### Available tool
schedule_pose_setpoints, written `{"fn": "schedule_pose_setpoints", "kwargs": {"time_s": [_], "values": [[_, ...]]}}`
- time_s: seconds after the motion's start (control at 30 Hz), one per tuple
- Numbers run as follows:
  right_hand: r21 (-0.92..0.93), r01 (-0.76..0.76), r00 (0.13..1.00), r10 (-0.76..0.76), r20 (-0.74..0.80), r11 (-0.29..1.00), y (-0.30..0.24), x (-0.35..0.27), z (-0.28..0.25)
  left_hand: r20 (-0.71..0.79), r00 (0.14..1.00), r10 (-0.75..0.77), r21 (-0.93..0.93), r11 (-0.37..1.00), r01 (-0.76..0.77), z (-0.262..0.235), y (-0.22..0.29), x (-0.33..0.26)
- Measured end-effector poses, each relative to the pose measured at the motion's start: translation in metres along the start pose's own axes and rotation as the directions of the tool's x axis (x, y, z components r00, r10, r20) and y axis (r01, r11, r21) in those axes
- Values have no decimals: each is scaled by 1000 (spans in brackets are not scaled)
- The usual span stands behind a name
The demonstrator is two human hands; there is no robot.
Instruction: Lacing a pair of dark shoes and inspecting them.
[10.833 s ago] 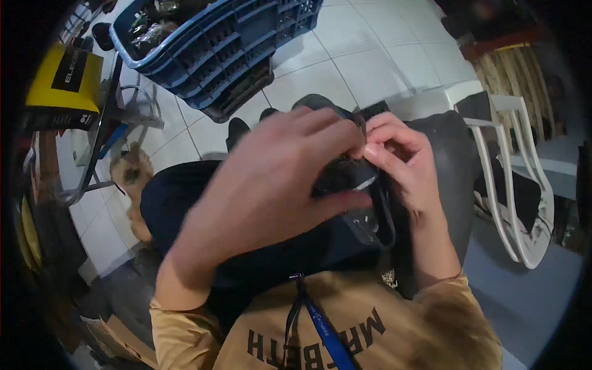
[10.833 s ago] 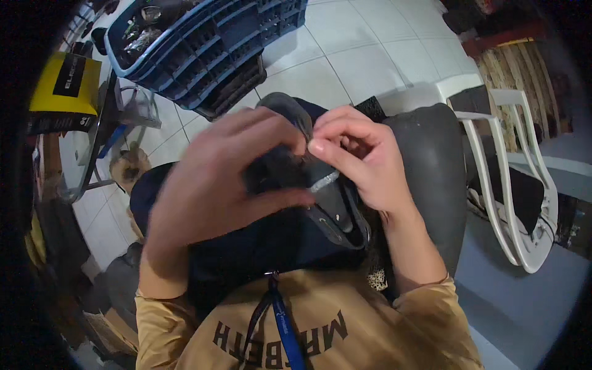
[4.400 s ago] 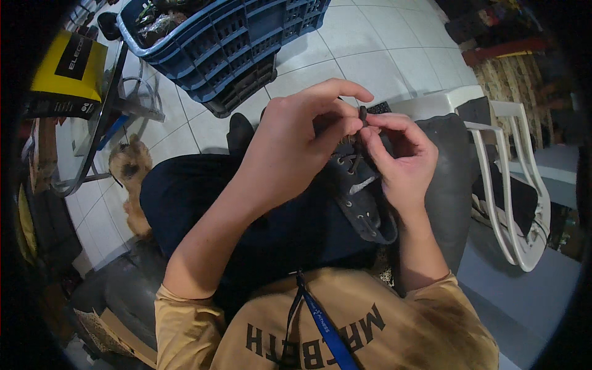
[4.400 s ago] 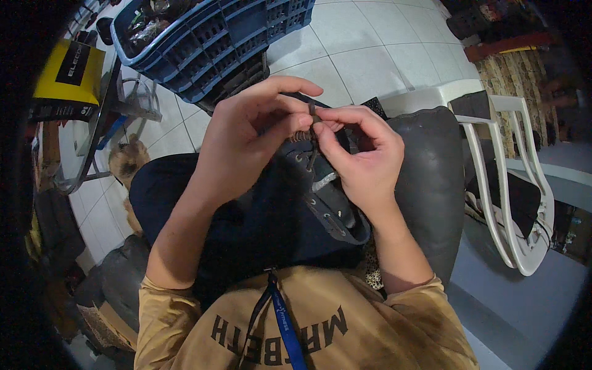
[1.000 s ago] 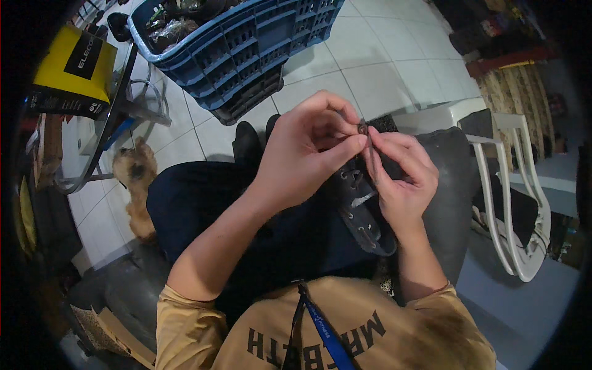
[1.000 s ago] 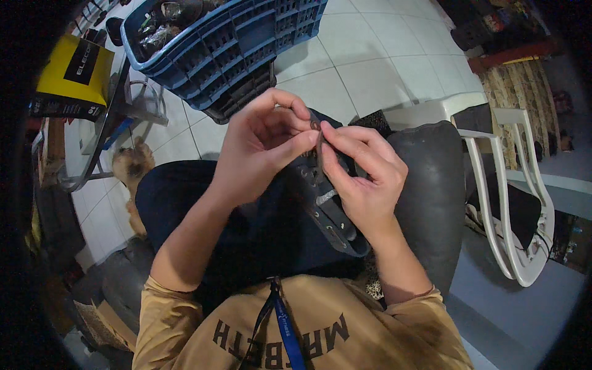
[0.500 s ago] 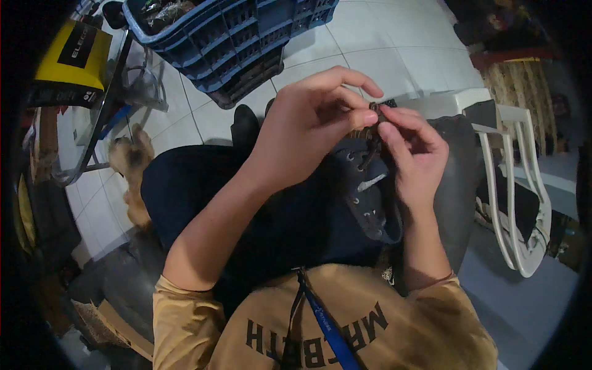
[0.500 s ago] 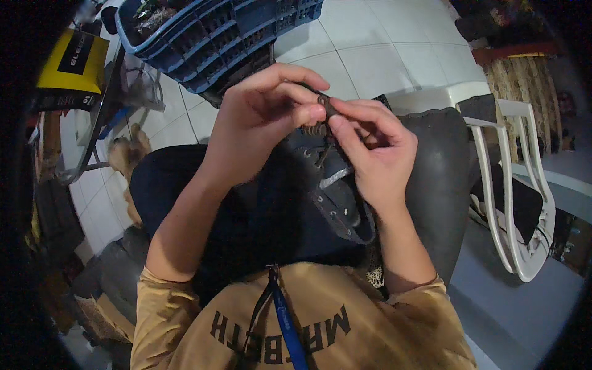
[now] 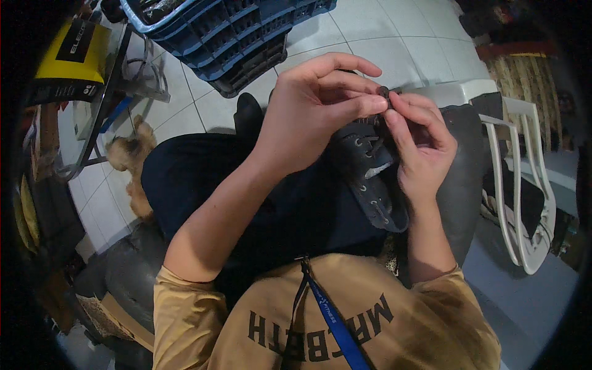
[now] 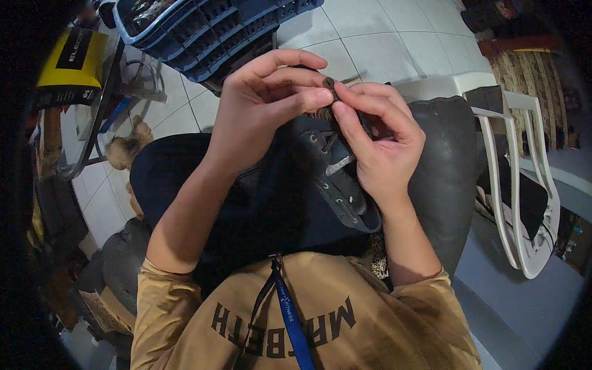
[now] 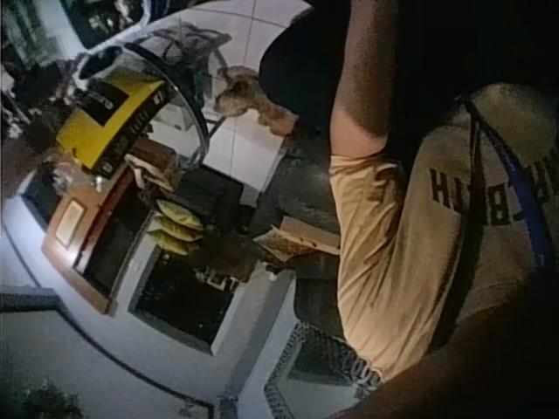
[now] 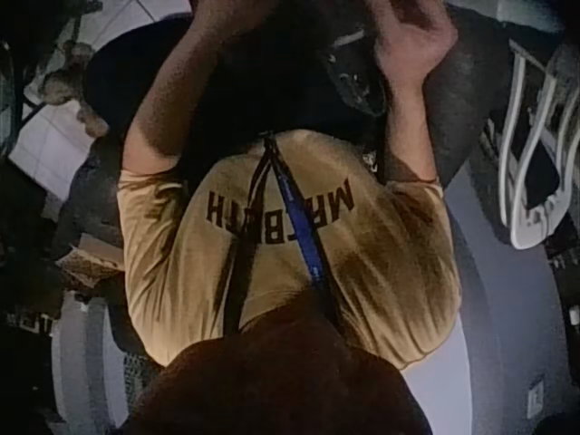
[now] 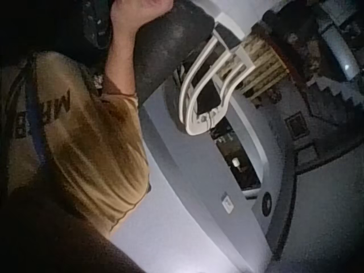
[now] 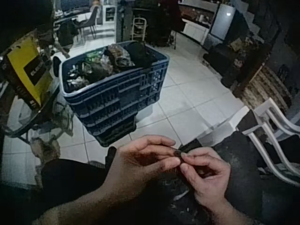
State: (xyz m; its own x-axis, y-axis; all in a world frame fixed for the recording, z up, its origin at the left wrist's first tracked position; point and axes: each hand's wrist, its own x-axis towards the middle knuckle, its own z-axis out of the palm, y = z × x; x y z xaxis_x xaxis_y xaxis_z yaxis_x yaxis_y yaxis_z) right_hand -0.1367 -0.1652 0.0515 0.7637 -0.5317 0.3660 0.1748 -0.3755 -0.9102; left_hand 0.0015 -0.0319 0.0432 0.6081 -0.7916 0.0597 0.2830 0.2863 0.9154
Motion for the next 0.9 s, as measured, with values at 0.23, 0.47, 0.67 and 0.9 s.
{"fn": "schedule_pose_setpoints", "kwargs": {"time_s": [0.23,0.47,0.67,0.9], "values": [[14,4,1000,-4,-6,1000,2,0,0,67,996,63,-114,992,-55,-2,-11,0],[77,-119,990,124,-66,990,-4,0,6,65,995,76,-196,979,-62,-1,-13,0],[-316,144,986,-165,-39,938,-7,2,4,58,998,-14,-74,997,18,-1,7,-3],[-211,138,989,-146,-20,968,-3,4,5,55,997,49,67,996,-52,2,8,-4]]}}
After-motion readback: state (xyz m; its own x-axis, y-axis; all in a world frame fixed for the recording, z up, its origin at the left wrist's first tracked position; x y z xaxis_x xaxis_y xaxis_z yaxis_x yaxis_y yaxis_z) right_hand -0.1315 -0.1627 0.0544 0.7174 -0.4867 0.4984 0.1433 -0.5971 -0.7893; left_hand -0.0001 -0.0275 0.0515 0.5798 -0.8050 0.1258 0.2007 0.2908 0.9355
